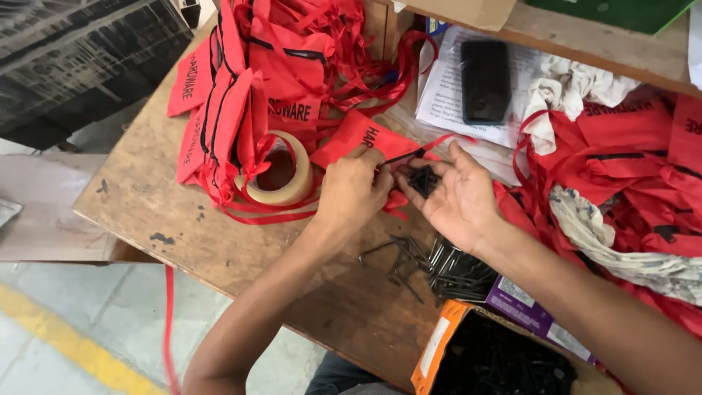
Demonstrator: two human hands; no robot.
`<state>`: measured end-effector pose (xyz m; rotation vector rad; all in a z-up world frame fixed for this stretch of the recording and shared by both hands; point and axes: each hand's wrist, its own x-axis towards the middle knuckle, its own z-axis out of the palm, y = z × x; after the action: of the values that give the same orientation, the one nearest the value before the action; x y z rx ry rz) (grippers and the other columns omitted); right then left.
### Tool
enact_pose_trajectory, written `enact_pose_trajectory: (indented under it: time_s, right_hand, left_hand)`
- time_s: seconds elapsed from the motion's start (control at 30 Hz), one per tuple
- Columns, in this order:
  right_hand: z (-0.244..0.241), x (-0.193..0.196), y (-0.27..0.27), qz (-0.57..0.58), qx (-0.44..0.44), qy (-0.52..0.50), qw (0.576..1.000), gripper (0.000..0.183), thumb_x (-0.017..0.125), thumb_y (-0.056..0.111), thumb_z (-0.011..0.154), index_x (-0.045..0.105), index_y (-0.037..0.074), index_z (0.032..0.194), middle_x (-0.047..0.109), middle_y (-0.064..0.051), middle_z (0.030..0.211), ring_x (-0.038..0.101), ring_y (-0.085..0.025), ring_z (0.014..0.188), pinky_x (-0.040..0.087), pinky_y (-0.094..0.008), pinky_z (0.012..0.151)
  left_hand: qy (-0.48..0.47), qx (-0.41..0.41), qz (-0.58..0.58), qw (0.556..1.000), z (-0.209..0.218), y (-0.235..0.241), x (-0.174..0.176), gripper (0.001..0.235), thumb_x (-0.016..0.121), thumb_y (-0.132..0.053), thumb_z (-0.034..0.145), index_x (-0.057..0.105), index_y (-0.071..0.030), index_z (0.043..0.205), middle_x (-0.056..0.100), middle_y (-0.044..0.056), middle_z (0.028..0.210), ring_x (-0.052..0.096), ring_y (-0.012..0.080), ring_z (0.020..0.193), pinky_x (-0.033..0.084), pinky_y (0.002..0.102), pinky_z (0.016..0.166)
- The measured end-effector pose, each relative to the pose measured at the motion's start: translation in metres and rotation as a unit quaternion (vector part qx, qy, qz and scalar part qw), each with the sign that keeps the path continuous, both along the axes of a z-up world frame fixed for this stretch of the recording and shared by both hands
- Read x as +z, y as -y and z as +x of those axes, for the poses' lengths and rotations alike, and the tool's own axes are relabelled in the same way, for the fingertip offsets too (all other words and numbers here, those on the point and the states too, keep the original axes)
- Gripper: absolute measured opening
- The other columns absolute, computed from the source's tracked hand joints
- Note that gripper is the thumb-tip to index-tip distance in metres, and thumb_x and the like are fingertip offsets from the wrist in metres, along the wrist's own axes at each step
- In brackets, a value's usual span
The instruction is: Placing black plastic hardware components into red fabric pouches labeled hardware.
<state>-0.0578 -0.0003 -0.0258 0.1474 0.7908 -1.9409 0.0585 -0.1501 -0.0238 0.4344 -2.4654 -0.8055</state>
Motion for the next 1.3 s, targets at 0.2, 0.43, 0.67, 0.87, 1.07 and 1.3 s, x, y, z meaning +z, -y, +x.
enact_pose_trajectory:
  time_s: [0.2, 0.43, 0.67, 0.87, 1.07, 1.3]
  right_hand:
    - [0.006, -0.001, 0.01, 0.03, -0.01, -0.018, 0.999, 0.058, 0.049, 0.051, 0.103, 0.059, -0.002, 0.122, 0.065, -0.012, 0.12, 0.059, -0.027, 0.116, 0.046, -0.041, 0.108]
    - [0.017, 0.024, 0.012, 0.033, 0.007, -0.064, 0.997, 0.077, 0.053, 0.062, 0.093, 0.054, 0.0, 0.138, 0.061, -0.011, 0.13, 0.054, -0.025, 0.12, 0.04, -0.039, 0.112]
    - [0.029, 0.062, 0.02, 0.024, 0.04, -0.108, 0.993, 0.097, 0.054, 0.07, 0.086, 0.046, -0.008, 0.143, 0.054, -0.017, 0.139, 0.052, -0.027, 0.123, 0.039, -0.04, 0.111]
    - [0.038, 0.064, 0.022, 0.019, 0.047, -0.132, 0.99, 0.095, 0.054, 0.068, 0.085, 0.043, -0.005, 0.146, 0.053, -0.015, 0.143, 0.049, -0.025, 0.132, 0.035, -0.041, 0.113]
    - [0.05, 0.064, -0.008, 0.002, 0.039, -0.125, 0.991, 0.06, 0.058, 0.035, 0.101, 0.043, -0.008, 0.141, 0.051, -0.015, 0.142, 0.05, -0.024, 0.133, 0.038, -0.04, 0.119]
    - [0.041, 0.079, -0.072, 0.17, 0.085, -0.445, 0.875, 0.035, 0.048, -0.003, 0.093, 0.065, -0.007, 0.124, 0.074, -0.017, 0.109, 0.076, -0.023, 0.093, 0.061, -0.032, 0.077]
  left_hand:
    - [-0.043, -0.023, -0.048, 0.998, 0.008, -0.019, 0.019, 0.012, 0.068, -0.013, 0.087, 0.066, -0.002, 0.09, 0.068, 0.016, 0.092, 0.068, 0.0398, 0.077, 0.055, 0.051, 0.065]
    - [-0.069, -0.043, -0.038, 0.996, 0.018, -0.015, 0.035, 0.01, 0.07, -0.011, 0.086, 0.067, -0.003, 0.091, 0.066, 0.014, 0.091, 0.067, 0.0371, 0.076, 0.055, 0.048, 0.067]
    - [-0.069, -0.046, -0.055, 0.995, 0.03, -0.002, 0.06, 0.01, 0.073, -0.009, 0.082, 0.068, -0.003, 0.089, 0.067, 0.013, 0.09, 0.068, 0.0351, 0.079, 0.055, 0.046, 0.068]
    - [-0.044, -0.049, -0.055, 0.996, 0.041, 0.001, 0.071, 0.011, 0.074, -0.01, 0.082, 0.069, -0.004, 0.09, 0.068, 0.012, 0.092, 0.069, 0.0318, 0.072, 0.054, 0.043, 0.063]
    - [-0.034, -0.037, -0.044, 0.998, 0.053, 0.0, 0.068, 0.007, 0.07, -0.008, 0.087, 0.067, -0.003, 0.09, 0.067, 0.012, 0.091, 0.069, 0.0319, 0.071, 0.054, 0.043, 0.062]
    - [-0.048, -0.065, -0.028, 0.996, 0.065, -0.005, 0.062, 0.009, 0.069, -0.007, 0.088, 0.067, -0.002, 0.095, 0.067, 0.015, 0.096, 0.068, 0.0339, 0.073, 0.054, 0.044, 0.063]
